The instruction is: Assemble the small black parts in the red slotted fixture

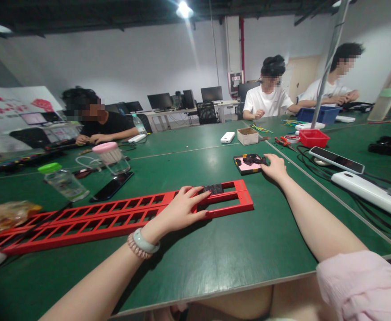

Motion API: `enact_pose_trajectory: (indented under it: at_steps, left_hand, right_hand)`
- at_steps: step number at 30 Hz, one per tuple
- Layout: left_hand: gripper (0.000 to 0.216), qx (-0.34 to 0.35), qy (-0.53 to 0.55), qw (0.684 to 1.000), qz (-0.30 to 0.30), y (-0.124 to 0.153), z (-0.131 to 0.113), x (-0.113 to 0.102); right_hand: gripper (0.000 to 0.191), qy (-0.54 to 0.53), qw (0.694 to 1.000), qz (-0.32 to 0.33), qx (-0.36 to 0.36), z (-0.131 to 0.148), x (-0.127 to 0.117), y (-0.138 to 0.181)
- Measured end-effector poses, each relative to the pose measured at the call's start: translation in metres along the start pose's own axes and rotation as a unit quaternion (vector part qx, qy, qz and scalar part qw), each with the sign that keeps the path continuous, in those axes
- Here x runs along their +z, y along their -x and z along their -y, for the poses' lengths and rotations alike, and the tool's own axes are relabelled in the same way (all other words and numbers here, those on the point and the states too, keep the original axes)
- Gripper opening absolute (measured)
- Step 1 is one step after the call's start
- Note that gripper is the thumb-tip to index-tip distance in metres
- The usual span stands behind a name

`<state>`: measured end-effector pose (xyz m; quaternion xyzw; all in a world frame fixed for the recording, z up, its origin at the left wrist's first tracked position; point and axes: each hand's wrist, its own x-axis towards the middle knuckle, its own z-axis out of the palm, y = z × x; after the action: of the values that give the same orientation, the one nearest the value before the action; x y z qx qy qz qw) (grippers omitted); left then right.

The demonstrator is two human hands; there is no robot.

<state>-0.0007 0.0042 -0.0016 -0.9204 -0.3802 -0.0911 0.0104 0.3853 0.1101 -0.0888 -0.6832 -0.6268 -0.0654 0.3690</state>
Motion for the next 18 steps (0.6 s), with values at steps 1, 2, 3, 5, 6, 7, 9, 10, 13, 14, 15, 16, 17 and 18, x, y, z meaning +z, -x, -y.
enact_pose_trajectory:
  at_steps: [1,2,3,5,6,7,9,10,13,14,15,16,17,18]
  left_hand:
    - [0.059,0.0,0.0,1.0,0.0,0.0,0.0,0.0]
    - [0.059,0.0,-0.001,1.0,0.001,0.0,0.0,0.0]
    - [0.059,0.0,-0.001,1.0,0.001,0.001,0.0,0.0]
    - [0.06,-0.001,-0.001,1.0,0.001,0.001,0.0,0.0]
    - [0.06,-0.001,-0.002,1.0,0.001,0.001,0.0,0.0]
    - [0.06,-0.001,-0.002,1.0,0.001,0.001,0.0,0.0]
    - [0.06,-0.001,-0.004,1.0,0.002,0.001,0.0,0.0]
    - [0.06,-0.001,-0.005,1.0,0.003,0.001,0.0,0.0]
    - [0.06,0.0,-0.006,1.0,0.004,0.0,0.0,-0.001]
    - [0.06,0.0,-0.006,1.0,0.004,0.0,-0.001,-0.001]
    - [0.06,0.001,-0.006,1.0,0.004,0.0,-0.001,-0.001]
    - [0.06,0.001,-0.005,1.0,0.005,0.0,-0.001,-0.001]
    - [0.06,0.001,-0.005,1.0,0.006,0.0,-0.001,-0.001]
    - [0.06,0.0,-0.005,1.0,0.007,0.0,-0.001,-0.001]
  right_hand:
    - [0.051,0.003,1.0,0.003,0.0,0.001,0.0,0.0]
    - [0.052,0.005,1.0,0.006,0.002,0.001,0.0,0.0]
    - [0.052,0.007,1.0,0.009,0.006,0.002,0.0,0.001]
    - [0.052,0.008,1.0,0.012,0.02,0.005,-0.001,0.001]
    - [0.052,0.007,0.999,0.015,0.028,0.006,-0.001,0.002]
    - [0.051,0.005,0.999,0.018,0.037,0.007,-0.001,0.002]
    - [0.051,0.001,0.998,0.024,0.057,0.008,-0.002,0.003]
    - [0.051,0.0,0.997,0.027,0.068,0.008,-0.002,0.003]
    - [0.051,-0.005,0.995,0.037,0.096,0.009,-0.002,0.002]
    - [0.052,-0.005,0.994,0.04,0.103,0.01,-0.002,0.002]
    - [0.052,-0.005,0.993,0.044,0.11,0.011,-0.003,0.002]
    - [0.052,-0.005,0.992,0.048,0.117,0.012,-0.003,0.002]
    - [0.052,-0.004,0.991,0.051,0.124,0.013,-0.004,0.001]
    - [0.052,-0.003,0.99,0.054,0.13,0.014,-0.004,0.001]
